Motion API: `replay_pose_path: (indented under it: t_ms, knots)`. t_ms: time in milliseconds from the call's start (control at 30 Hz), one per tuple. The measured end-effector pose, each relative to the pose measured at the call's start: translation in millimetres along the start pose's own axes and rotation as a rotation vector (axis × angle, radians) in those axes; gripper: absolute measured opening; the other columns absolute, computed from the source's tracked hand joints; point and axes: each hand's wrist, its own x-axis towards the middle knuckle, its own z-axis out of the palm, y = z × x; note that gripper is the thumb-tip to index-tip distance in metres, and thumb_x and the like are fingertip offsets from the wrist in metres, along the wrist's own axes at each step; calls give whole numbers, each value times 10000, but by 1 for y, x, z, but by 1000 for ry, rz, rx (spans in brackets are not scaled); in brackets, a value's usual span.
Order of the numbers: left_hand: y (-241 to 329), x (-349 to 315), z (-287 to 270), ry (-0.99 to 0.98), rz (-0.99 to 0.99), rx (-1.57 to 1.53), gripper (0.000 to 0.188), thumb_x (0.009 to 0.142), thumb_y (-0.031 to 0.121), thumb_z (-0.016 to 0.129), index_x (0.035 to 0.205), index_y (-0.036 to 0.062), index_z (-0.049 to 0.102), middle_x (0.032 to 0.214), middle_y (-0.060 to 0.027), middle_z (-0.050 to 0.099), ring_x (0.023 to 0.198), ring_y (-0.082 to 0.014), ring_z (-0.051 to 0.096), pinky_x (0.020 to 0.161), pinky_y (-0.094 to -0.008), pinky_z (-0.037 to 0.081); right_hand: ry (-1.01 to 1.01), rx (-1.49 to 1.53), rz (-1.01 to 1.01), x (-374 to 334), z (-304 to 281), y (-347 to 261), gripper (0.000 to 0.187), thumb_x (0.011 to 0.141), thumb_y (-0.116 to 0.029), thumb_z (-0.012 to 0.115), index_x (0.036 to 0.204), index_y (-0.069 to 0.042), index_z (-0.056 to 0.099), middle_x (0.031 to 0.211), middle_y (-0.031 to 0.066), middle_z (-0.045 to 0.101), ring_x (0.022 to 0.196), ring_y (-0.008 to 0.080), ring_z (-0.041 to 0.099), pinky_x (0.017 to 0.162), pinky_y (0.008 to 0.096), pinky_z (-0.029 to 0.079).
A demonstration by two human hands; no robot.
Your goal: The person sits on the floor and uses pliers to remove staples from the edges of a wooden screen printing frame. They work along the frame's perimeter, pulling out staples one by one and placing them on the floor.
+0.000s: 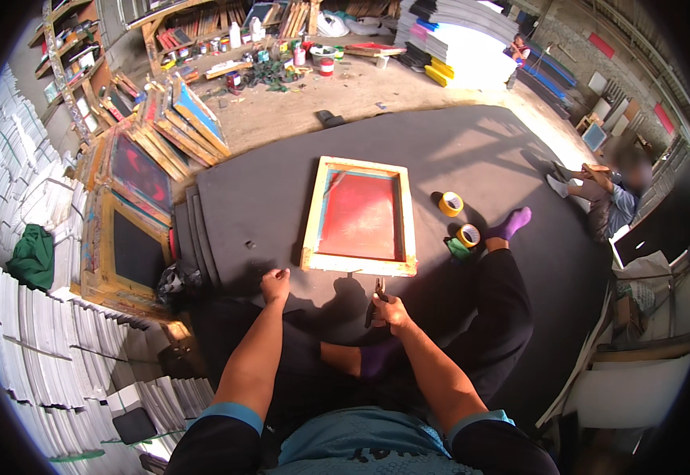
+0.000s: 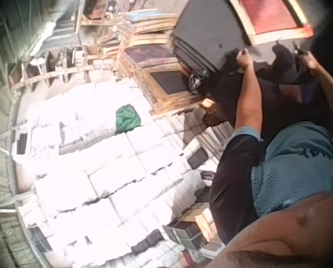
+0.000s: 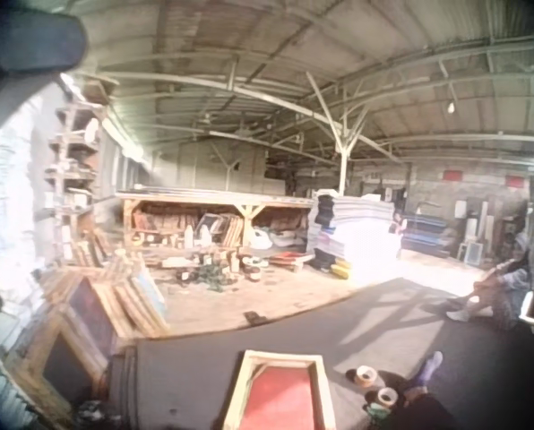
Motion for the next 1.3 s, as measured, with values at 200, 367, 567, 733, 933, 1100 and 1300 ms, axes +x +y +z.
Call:
replay_pose_path:
  t_ms: [200, 367, 567, 733, 933, 1100, 1300]
  knots:
    - [16, -15, -19, -97, 133, 127, 264, 889, 256, 777, 1018, 26, 772, 950, -163, 770, 895, -314, 753, 805, -403, 575, 83, 82, 72, 12, -15, -11, 338, 1049, -372, 599, 1145, -48, 604, 1050, 166, 707, 961, 372, 712, 833, 558, 581]
    - [44, -40, -17, -170, 234, 212, 229, 888, 260, 769, 974, 48, 764, 936, -150, 762, 879, -319, 742, 797, -424, 571, 238, 99, 135, 19, -30, -7, 326, 1028, -364, 634, 1114, -51, 611, 1046, 165, 695, 944, 371, 713, 805, 566, 586]
    - [55, -54, 11, -225, 545, 327, 146, 860, 217, 757, 938, 94, 745, 1018, -98, 733, 1021, -332, 675, 873, -452, 542, 461, -681, 20, 33, -69, -9, 458, 953, -400, 700, 1195, -14, 655, 1101, 215, 716, 1039, 376, 714, 809, 526, 593]
    - [53, -36, 16, -16, 634, 402, 234, 816, 186, 798, 1031, 127, 728, 1118, -100, 656, 1078, -361, 589, 979, -467, 492, 424, -1097, -72, 18, -87, -35, 430, 942, -328, 688, 1226, -11, 629, 1119, 274, 713, 1104, 431, 681, 958, 497, 548]
    - [55, -22, 33, 108, 470, 429, 454, 852, 189, 779, 1275, 126, 627, 1254, -137, 604, 1140, -389, 576, 994, -497, 490, 354, -1233, -54, 18, -95, -45, 311, 968, -267, 642, 1161, -24, 616, 1055, 254, 729, 1046, 436, 700, 920, 509, 560]
    - [49, -20, 42, 64, 407, 397, 520, 883, 154, 746, 1380, 119, 599, 1240, -129, 695, 1153, -382, 603, 986, -478, 505, 352, -1252, -61, 26, -92, -37, 297, 973, -269, 627, 1145, -30, 588, 1014, 245, 732, 1003, 431, 712, 885, 508, 572]
    - [45, -18, 41, 83, 468, 373, 483, 895, 134, 722, 1369, 105, 630, 1183, -158, 725, 1080, -390, 637, 956, -472, 520, 359, -1333, -44, 31, -90, -42, 271, 981, -268, 603, 1132, -44, 579, 998, 240, 733, 982, 426, 719, 858, 515, 577]
